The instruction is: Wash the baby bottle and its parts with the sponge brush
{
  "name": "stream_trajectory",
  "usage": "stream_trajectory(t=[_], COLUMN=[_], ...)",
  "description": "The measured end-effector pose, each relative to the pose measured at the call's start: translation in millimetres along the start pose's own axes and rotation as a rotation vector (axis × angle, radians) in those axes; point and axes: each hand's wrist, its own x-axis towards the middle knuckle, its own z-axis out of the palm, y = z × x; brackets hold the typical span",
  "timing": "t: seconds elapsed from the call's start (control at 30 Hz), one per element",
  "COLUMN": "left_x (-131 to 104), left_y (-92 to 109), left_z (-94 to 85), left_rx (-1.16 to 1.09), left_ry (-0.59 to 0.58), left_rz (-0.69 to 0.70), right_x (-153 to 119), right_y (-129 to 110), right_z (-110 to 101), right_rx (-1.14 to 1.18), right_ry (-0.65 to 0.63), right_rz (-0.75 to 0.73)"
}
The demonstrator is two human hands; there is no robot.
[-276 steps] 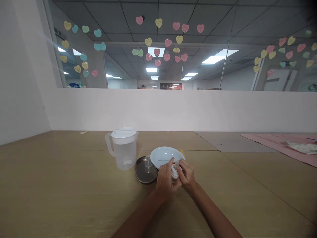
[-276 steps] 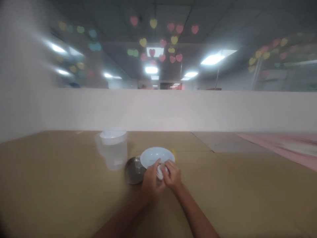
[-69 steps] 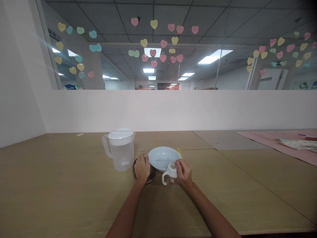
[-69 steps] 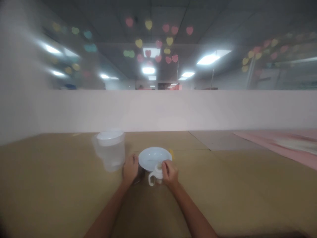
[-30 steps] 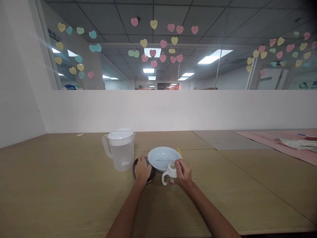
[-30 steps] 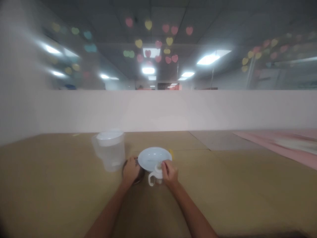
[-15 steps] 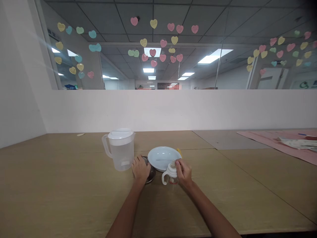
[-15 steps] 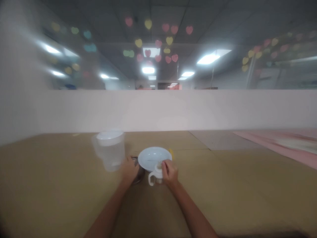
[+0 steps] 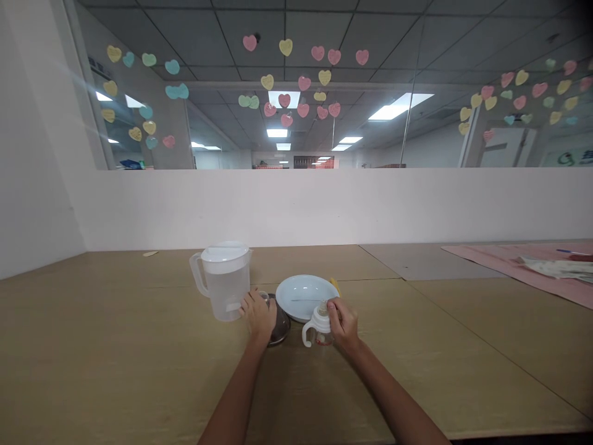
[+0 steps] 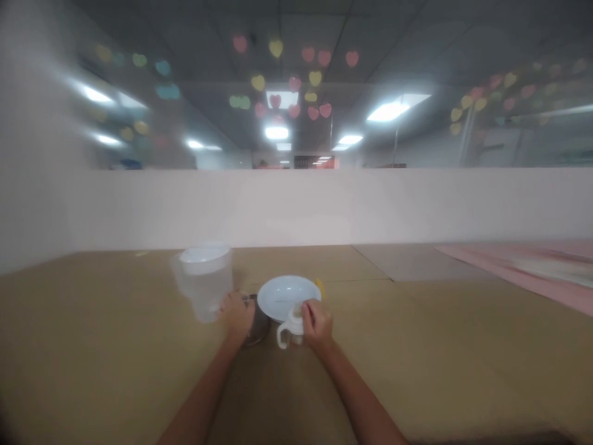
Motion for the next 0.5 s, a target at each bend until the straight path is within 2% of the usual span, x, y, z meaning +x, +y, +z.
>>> stream_trajectory(t=[0.5], left_x=[-0.7], left_y=[4.1], left_z=[-9.8], left_rx=[0.002], left_ry=[-0.036], left_rz=[-0.019], right_x=[0.9], right_y=[-2.0], right_z=[-0.5], right_rx=[-0.018], right_ry=[0.007], right_rz=[-0.015])
